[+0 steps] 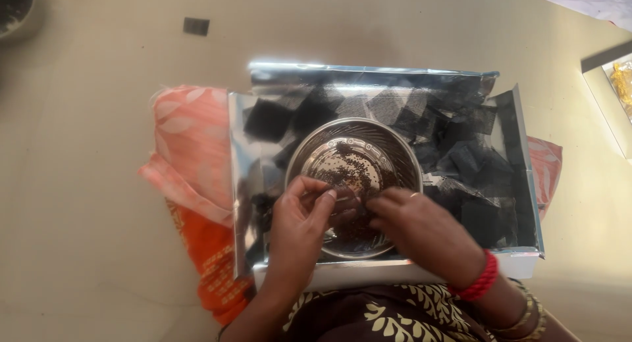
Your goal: Assembling small mesh packets by placing granular material onto mesh squares and folding them.
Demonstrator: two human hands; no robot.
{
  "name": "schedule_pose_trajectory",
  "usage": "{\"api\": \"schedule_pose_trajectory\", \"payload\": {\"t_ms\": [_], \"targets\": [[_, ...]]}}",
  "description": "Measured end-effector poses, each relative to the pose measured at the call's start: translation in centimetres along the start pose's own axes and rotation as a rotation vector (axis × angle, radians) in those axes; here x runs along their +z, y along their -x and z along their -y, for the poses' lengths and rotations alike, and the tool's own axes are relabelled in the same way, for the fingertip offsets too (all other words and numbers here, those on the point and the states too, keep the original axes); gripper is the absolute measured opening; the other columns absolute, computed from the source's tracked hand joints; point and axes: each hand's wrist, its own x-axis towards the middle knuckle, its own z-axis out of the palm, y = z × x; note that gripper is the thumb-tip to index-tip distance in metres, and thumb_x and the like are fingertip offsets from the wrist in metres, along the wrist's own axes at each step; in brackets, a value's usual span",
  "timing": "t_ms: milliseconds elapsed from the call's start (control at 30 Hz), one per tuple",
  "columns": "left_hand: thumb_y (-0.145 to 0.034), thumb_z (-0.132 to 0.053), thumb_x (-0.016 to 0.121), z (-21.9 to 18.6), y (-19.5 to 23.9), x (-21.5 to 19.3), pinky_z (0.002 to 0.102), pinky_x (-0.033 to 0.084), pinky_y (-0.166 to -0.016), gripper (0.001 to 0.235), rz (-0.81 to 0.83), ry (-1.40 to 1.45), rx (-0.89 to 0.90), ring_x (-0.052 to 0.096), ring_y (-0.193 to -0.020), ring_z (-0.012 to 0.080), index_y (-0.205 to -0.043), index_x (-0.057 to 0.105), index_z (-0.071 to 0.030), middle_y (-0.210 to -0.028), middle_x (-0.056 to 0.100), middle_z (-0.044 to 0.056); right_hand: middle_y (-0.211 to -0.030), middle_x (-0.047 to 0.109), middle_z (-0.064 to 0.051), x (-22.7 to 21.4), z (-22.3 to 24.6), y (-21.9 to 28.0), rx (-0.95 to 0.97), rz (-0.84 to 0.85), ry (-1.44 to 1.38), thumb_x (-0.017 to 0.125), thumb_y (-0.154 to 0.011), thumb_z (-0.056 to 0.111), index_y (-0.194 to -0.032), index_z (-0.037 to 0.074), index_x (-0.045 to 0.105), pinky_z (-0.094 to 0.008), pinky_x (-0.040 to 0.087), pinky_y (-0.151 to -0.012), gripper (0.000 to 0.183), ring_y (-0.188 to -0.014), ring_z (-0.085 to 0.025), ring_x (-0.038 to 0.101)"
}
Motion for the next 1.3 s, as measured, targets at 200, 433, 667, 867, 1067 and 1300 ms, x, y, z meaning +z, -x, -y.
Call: {"api": "schedule_pose_trajectory", "payload": {"t_ms": [200, 433, 667, 867, 1067, 1300], "targets": [[-0.098, -0.001, 0.054, 0.4, -0.1, -0.4, 0.033, 0.068, -0.085, 0.013, 0.017, 0.095, -0.075, 0.078, -0.092, 0.0243, -0.109, 0.055, 0.006, -0.103, 0.073, 0.023, -0.106, 0.068, -0.008, 3.1, 1.1, 0.1, -0.024, 0.28, 0.223, 0.068, -0.085, 0.016, -0.112, 0.008, 0.073, -0.043, 0.053, -0.082, 0.028, -0.098, -0.026, 0.065], [-0.101, -0.001, 0.052, 2.3, -0.5, -0.8, 0.035, 0.066, -0.087, 0.022, 0.093, 0.235, -0.092, 0.075, -0.095, 0.0254, -0.118, 0.059, 0.012, -0.108, 0.071, 0.021, -0.104, 0.069, -0.01, 3.8, -0.5, 0.3, -0.085, 0.265, 0.166, 0.061, -0.087, 0.005, -0.104, 0.006, 0.075, -0.043, 0.056, -0.082, 0.022, -0.096, -0.028, 0.068], [-0.101, -0.003, 0.051, 1.4, -0.3, -0.4, 0.034, 0.067, -0.09, 0.023, 0.079, 0.151, -0.149, 0.076, -0.098, 0.0244, -0.117, 0.062, 0.011, -0.109, 0.073, 0.022, -0.088, 0.078, -0.005, -1.7, -1.1, -0.3, 0.062, 0.161, -0.201, 0.075, -0.082, 0.008, -0.098, 0.009, 0.08, -0.029, 0.063, -0.069, 0.017, -0.075, -0.017, 0.076], [-0.099, -0.004, 0.051, 2.9, -0.5, 0.6, 0.034, 0.068, -0.091, 0.025, 0.132, 0.104, -0.232, 0.078, -0.099, 0.0247, -0.118, 0.062, 0.008, -0.109, 0.075, 0.02, -0.089, 0.084, -0.006, -3.9, 0.6, 0.0, 0.227, 0.055, -0.554, 0.078, -0.082, 0.008, -0.097, 0.007, 0.084, -0.028, 0.064, -0.072, 0.016, -0.08, -0.013, 0.078], [-0.102, -0.002, 0.052, 4.2, -0.4, 0.5, 0.036, 0.065, -0.095, 0.024, 0.2, 0.187, -0.214, 0.074, -0.097, 0.0249, -0.119, 0.061, 0.012, -0.108, 0.072, 0.022, -0.087, 0.082, -0.003, -2.0, 1.4, -1.0, 0.249, 0.03, -0.437, 0.075, -0.083, 0.006, -0.098, 0.005, 0.081, -0.026, 0.063, -0.069, 0.016, -0.076, -0.01, 0.078], [-0.102, 0.001, 0.046, 4.3, -0.6, 0.3, 0.035, 0.06, -0.102, 0.03, 0.277, 0.208, -0.224, 0.071, -0.108, 0.0221, -0.128, 0.057, 0.012, -0.119, 0.068, 0.019, -0.089, 0.082, -0.006, -2.5, 1.3, -0.8, 0.268, 0.057, -0.454, 0.069, -0.087, 0.003, -0.101, 0.002, 0.079, -0.027, 0.064, -0.074, 0.018, -0.082, -0.013, 0.079]]}}
